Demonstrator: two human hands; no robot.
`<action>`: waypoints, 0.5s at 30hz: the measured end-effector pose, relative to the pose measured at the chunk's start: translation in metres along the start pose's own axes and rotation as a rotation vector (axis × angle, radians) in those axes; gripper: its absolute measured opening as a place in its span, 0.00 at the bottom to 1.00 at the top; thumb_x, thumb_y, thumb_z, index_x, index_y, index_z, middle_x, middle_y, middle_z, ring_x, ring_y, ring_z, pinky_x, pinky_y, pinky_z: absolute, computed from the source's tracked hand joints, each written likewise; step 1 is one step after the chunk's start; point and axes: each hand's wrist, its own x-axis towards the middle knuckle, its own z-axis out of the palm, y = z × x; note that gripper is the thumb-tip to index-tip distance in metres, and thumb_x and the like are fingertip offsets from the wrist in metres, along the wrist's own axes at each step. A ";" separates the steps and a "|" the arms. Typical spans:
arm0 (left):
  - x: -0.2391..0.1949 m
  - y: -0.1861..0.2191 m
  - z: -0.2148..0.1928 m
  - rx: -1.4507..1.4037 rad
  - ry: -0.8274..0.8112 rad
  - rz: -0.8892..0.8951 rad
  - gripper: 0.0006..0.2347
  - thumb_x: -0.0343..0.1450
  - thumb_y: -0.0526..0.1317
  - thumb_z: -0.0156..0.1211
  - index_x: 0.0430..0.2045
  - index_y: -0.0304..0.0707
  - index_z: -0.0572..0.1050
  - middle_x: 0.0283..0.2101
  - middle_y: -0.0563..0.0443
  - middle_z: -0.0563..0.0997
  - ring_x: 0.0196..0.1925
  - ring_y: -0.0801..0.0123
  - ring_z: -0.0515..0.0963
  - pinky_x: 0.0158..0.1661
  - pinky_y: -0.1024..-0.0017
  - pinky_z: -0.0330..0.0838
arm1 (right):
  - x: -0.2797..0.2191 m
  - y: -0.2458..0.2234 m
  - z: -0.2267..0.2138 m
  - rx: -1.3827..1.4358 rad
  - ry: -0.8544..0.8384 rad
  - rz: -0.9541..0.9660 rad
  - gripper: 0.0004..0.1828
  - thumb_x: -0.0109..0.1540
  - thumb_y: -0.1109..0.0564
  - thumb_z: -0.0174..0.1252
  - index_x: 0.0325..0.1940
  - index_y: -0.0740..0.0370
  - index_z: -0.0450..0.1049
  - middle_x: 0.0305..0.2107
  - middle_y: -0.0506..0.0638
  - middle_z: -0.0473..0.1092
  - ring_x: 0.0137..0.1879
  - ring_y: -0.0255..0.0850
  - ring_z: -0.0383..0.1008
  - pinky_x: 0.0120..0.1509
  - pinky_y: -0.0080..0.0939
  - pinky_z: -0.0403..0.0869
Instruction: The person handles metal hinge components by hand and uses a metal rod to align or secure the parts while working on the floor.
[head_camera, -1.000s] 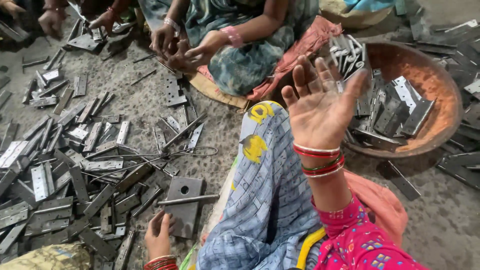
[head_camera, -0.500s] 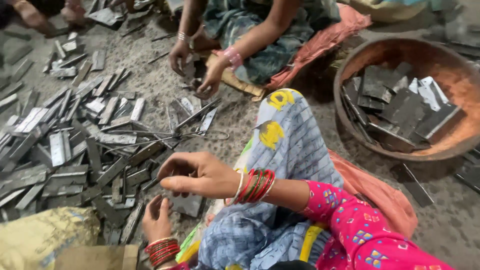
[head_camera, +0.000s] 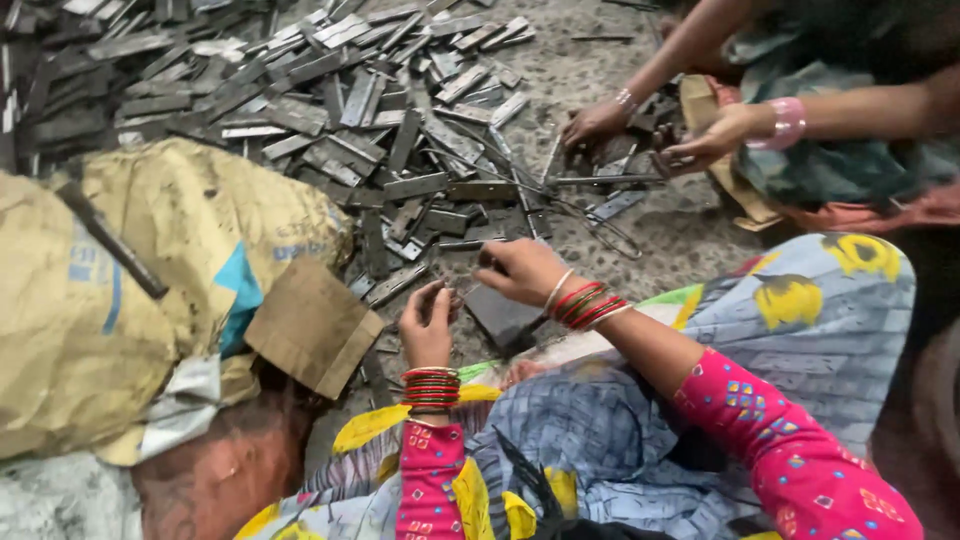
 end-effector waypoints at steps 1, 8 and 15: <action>-0.001 -0.001 -0.003 -0.047 0.037 -0.013 0.10 0.74 0.36 0.59 0.48 0.30 0.76 0.42 0.47 0.84 0.39 0.70 0.85 0.39 0.74 0.79 | 0.003 0.012 0.005 -0.034 0.011 0.072 0.18 0.62 0.42 0.63 0.41 0.60 0.76 0.29 0.59 0.77 0.38 0.60 0.78 0.41 0.56 0.74; 0.013 -0.010 -0.012 -0.402 0.256 -0.107 0.08 0.74 0.36 0.59 0.44 0.34 0.76 0.40 0.46 0.85 0.38 0.66 0.85 0.36 0.70 0.80 | 0.013 0.089 0.012 -0.057 -0.030 0.328 0.18 0.61 0.42 0.62 0.40 0.60 0.78 0.28 0.58 0.78 0.36 0.55 0.80 0.44 0.52 0.77; 0.038 -0.015 -0.016 -0.724 0.369 -0.142 0.05 0.73 0.37 0.59 0.41 0.41 0.76 0.38 0.49 0.84 0.35 0.66 0.84 0.32 0.70 0.79 | 0.040 0.119 0.060 -0.277 -0.103 0.243 0.18 0.62 0.43 0.62 0.42 0.62 0.77 0.38 0.61 0.76 0.47 0.58 0.76 0.52 0.56 0.74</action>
